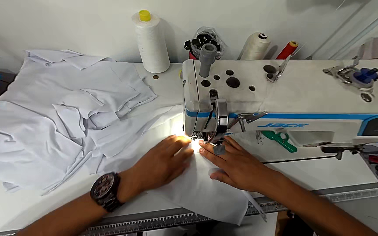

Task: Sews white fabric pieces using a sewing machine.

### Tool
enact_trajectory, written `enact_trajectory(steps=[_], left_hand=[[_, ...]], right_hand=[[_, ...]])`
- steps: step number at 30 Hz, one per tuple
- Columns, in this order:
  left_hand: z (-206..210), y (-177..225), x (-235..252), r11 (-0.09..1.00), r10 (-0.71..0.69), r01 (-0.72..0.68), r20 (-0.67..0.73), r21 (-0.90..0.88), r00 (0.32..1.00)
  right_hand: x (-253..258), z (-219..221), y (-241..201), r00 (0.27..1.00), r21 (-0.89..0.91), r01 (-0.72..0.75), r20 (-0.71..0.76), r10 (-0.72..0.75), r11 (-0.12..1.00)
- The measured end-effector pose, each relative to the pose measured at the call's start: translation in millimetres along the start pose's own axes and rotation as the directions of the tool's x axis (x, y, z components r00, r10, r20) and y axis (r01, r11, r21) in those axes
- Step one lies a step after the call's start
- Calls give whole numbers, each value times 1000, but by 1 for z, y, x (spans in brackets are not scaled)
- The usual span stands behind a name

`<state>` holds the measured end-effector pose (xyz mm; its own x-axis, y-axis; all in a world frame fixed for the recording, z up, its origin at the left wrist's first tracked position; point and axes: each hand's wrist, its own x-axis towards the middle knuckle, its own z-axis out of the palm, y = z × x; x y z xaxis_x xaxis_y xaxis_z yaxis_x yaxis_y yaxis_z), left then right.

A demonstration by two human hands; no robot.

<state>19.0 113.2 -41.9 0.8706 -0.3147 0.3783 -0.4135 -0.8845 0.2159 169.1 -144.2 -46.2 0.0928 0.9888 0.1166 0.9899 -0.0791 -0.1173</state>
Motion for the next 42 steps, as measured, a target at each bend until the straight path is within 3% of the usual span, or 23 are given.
enact_trajectory(steps=[3, 6, 16, 25, 42], left_hand=[[7, 2, -21, 1000, -19, 18, 139, 8, 990], [6, -2, -24, 998, -45, 37, 189, 49, 981], [4, -9, -19, 998, -53, 44, 197, 46, 979], [-2, -16, -20, 999, -17, 8, 211, 40, 977], [0, -29, -9, 995, -71, 56, 190, 81, 979]], right_hand=[[1, 0, 5, 1000, 6, 14, -1, -14, 1000], [6, 0, 10, 1000, 13, 14, 0, -14, 1000], [11, -2, 18, 998, 17, -1, 60, 0, 1000], [11, -3, 19, 999, 18, 27, 30, -28, 999], [25, -21, 28, 1000, 83, 0, 12, -1, 997]])
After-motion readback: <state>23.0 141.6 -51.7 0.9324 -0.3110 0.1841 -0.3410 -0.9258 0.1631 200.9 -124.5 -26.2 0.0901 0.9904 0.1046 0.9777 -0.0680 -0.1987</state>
